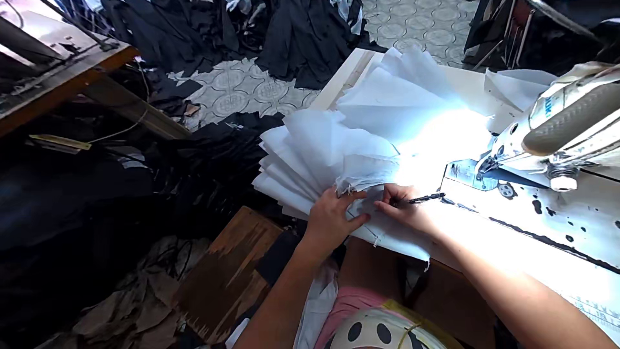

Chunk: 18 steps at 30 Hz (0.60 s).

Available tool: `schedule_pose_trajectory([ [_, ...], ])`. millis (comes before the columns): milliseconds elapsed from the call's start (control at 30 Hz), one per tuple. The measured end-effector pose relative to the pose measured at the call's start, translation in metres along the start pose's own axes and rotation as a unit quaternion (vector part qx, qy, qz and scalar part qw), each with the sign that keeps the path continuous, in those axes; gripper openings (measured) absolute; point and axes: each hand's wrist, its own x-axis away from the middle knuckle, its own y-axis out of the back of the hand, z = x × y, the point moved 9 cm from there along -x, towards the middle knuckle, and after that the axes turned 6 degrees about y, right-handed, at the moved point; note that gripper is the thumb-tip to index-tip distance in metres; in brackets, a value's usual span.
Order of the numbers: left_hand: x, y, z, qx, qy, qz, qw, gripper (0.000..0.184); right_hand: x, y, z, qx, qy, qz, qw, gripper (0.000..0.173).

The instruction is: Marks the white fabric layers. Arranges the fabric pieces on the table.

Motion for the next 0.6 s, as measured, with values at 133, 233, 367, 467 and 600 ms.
schedule_pose_trajectory([
  [133, -0.0006, -0.0003, -0.0008, -0.007, 0.001, 0.008, 1.000, 0.039, -0.0002, -0.0030, 0.0028, 0.058, -0.002, 0.012, 0.998, 0.023],
  [233, -0.0005, -0.0009, -0.0009, -0.007, 0.003, 0.012, 1.000, 0.039, -0.0002, -0.0023, 0.0016, 0.058, -0.007, 0.019, 0.998, 0.023],
  [367, -0.0007, -0.0015, 0.0000, -0.003, 0.002, 0.013, 1.000, 0.038, -0.0003, -0.0019, 0.0018, 0.054, -0.013, 0.028, 0.998, 0.024],
  [467, -0.0008, -0.0016, 0.0004, -0.002, 0.002, 0.012, 1.000, 0.038, -0.0007, -0.0005, 0.0004, 0.069, -0.006, 0.015, 0.997, 0.022],
  [600, -0.0006, -0.0017, 0.0005, -0.002, 0.002, 0.011, 1.000, 0.036, -0.0011, 0.0003, 0.0006, 0.079, -0.014, 0.019, 0.997, 0.023],
])
